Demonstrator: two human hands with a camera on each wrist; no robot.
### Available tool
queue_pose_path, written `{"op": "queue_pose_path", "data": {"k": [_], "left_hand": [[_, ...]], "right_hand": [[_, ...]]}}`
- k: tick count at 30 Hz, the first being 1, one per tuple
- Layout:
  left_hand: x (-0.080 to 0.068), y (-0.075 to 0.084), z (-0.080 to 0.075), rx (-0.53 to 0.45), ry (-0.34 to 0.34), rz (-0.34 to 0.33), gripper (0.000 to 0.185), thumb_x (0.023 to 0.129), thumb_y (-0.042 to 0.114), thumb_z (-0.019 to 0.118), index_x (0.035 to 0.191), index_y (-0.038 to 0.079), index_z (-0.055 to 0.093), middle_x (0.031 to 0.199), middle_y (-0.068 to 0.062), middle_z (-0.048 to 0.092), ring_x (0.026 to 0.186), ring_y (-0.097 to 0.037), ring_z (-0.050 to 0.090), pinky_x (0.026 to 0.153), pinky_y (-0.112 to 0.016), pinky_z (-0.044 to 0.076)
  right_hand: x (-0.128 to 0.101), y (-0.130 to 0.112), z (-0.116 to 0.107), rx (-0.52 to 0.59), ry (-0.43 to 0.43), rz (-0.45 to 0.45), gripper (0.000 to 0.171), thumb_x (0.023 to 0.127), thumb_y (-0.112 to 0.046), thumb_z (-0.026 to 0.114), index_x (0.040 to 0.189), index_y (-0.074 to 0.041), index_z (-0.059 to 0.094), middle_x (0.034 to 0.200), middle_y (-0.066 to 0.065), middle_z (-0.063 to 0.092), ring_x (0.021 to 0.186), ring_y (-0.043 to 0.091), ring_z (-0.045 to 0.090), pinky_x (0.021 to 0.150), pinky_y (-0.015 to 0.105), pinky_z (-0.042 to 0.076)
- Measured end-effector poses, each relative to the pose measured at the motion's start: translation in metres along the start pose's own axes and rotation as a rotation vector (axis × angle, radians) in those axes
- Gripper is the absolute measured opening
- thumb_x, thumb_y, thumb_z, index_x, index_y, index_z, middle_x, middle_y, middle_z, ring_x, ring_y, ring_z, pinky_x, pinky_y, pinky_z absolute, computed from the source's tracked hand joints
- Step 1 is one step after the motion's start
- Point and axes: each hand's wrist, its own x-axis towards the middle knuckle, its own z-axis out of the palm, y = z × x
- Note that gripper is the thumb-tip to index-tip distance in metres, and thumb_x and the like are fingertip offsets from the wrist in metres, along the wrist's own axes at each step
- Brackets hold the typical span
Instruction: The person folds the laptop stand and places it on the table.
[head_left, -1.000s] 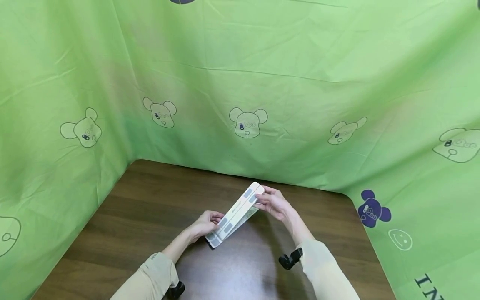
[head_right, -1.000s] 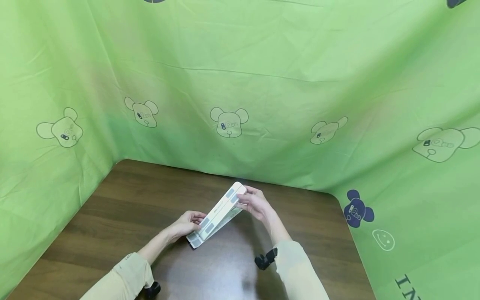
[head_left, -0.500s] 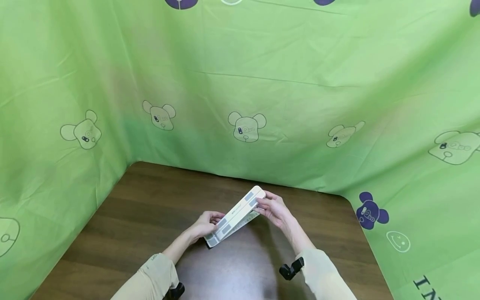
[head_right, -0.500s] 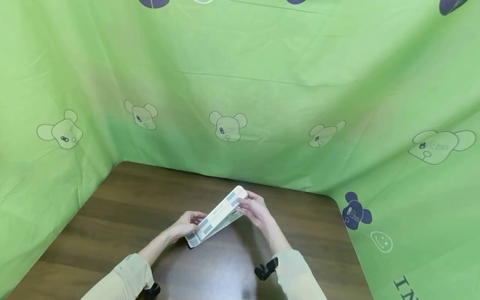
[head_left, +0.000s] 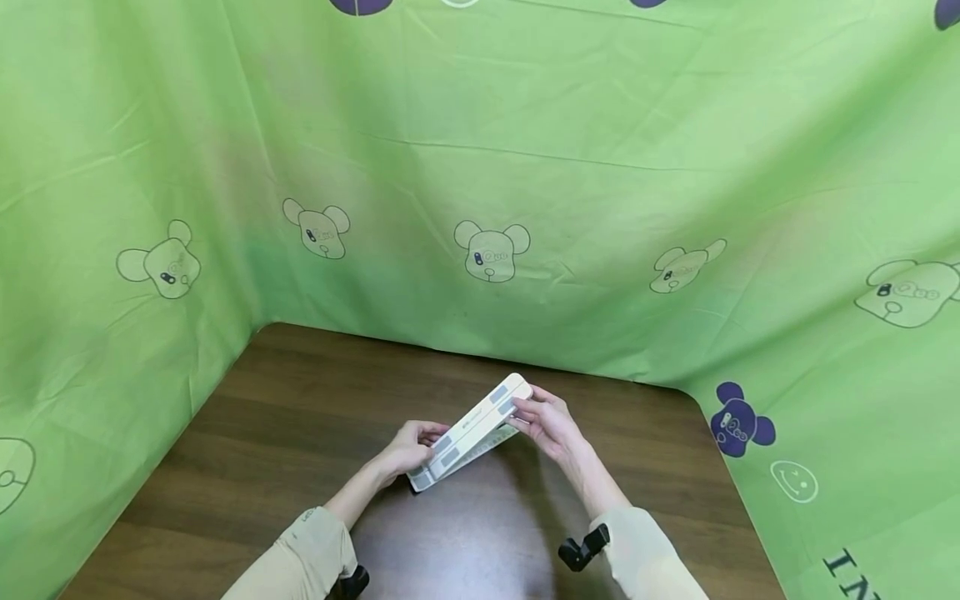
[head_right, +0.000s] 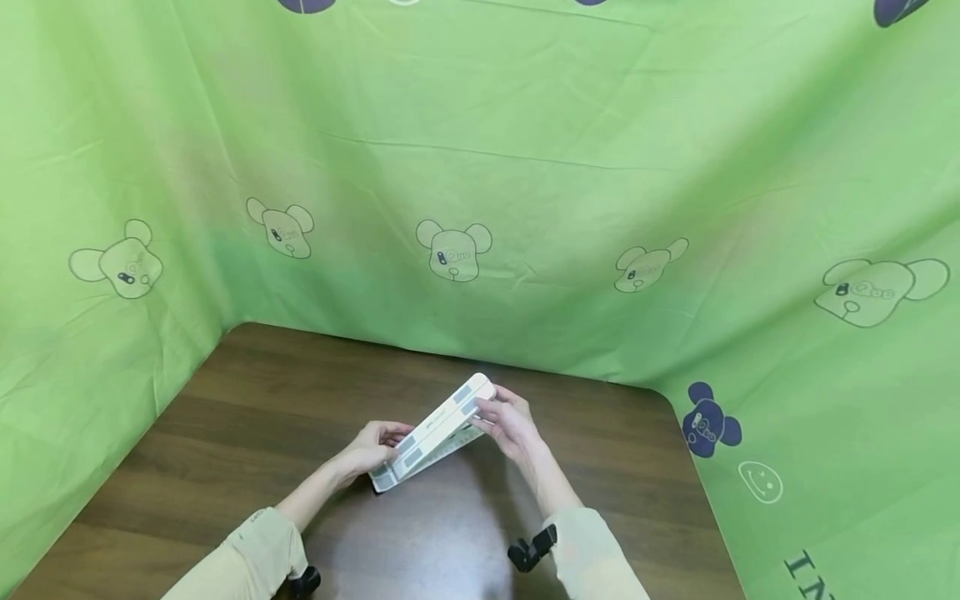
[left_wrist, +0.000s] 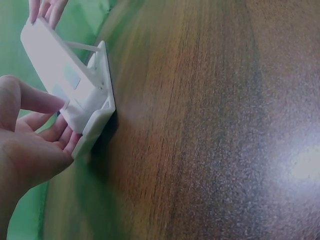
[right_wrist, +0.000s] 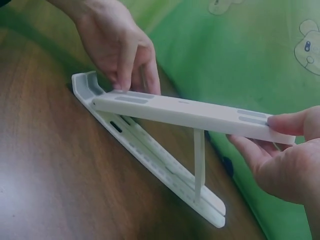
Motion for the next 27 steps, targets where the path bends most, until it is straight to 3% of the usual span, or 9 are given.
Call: {"op": "queue_pose_path", "data": {"k": [8, 19, 27], "left_hand": [[0.002, 0.003, 0.002, 0.013, 0.025, 0.001, 0.067, 0.071, -0.016, 0.048, 0.135, -0.015, 0.068, 0.115, -0.023, 0.076, 0.101, -0.019, 0.067, 0.088, -0.025, 0.052], [0.005, 0.004, 0.000, 0.005, 0.035, 0.011, 0.068, 0.070, -0.016, 0.045, 0.134, -0.016, 0.068, 0.114, -0.023, 0.077, 0.096, -0.015, 0.064, 0.080, -0.018, 0.049], [0.003, 0.003, -0.002, 0.017, 0.042, 0.013, 0.065, 0.073, -0.016, 0.048, 0.135, -0.016, 0.068, 0.117, -0.027, 0.077, 0.100, -0.018, 0.067, 0.085, -0.021, 0.051]], "right_hand": [[-0.005, 0.004, 0.003, 0.056, 0.079, 0.002, 0.054, 0.108, 0.012, 0.049, 0.160, 0.012, 0.036, 0.097, 0.001, 0.077, 0.091, 0.011, 0.078, 0.087, 0.028, 0.069], [-0.011, 0.010, 0.012, 0.087, 0.138, -0.057, 0.053, 0.107, 0.012, 0.050, 0.159, 0.014, 0.039, 0.098, 0.003, 0.076, 0.094, 0.011, 0.077, 0.088, 0.030, 0.068], [-0.010, 0.004, 0.007, 0.011, 0.063, -0.030, 0.052, 0.108, 0.011, 0.049, 0.158, 0.017, 0.035, 0.104, 0.003, 0.076, 0.098, 0.010, 0.076, 0.094, 0.029, 0.067]]}}
